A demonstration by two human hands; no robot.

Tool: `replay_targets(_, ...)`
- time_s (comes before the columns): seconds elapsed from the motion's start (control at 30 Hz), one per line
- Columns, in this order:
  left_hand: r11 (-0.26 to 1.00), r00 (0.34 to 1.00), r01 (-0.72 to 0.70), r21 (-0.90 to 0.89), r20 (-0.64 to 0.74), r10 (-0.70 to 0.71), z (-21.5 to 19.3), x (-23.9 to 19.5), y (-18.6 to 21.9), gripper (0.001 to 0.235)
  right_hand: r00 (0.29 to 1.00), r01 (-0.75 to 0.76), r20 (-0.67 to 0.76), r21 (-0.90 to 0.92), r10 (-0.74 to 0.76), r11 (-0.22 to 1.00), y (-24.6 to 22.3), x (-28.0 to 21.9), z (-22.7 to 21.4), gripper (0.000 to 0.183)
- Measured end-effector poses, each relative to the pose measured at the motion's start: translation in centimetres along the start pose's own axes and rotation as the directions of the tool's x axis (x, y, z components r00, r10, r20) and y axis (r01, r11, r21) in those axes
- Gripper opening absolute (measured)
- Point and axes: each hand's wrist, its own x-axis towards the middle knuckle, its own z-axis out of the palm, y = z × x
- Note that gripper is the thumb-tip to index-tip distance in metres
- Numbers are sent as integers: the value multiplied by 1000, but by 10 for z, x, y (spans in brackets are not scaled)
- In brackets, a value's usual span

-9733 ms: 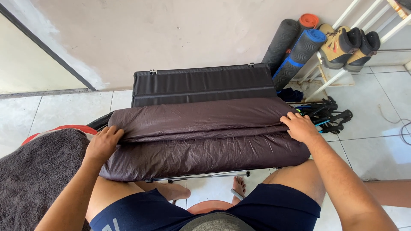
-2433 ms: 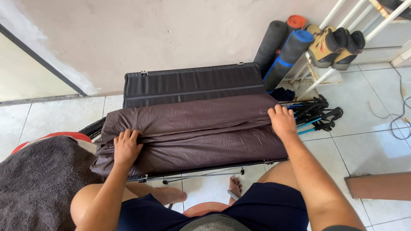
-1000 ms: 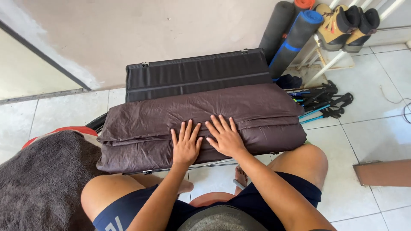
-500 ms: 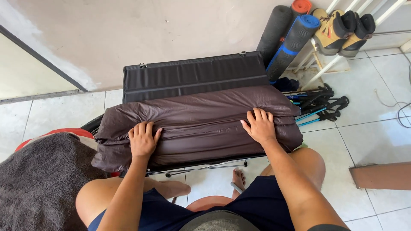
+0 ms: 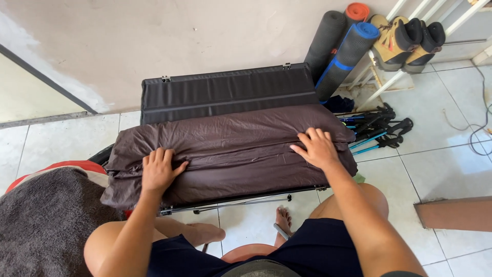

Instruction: The person is folding and rolling a brown jacket on a black mat.

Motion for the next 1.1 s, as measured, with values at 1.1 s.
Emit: replay_targets(1.1, 556, 517, 820, -137, 594, -616, 5, -74, -101, 54, 356, -932, 760, 246, 543, 267, 44, -42, -69, 97)
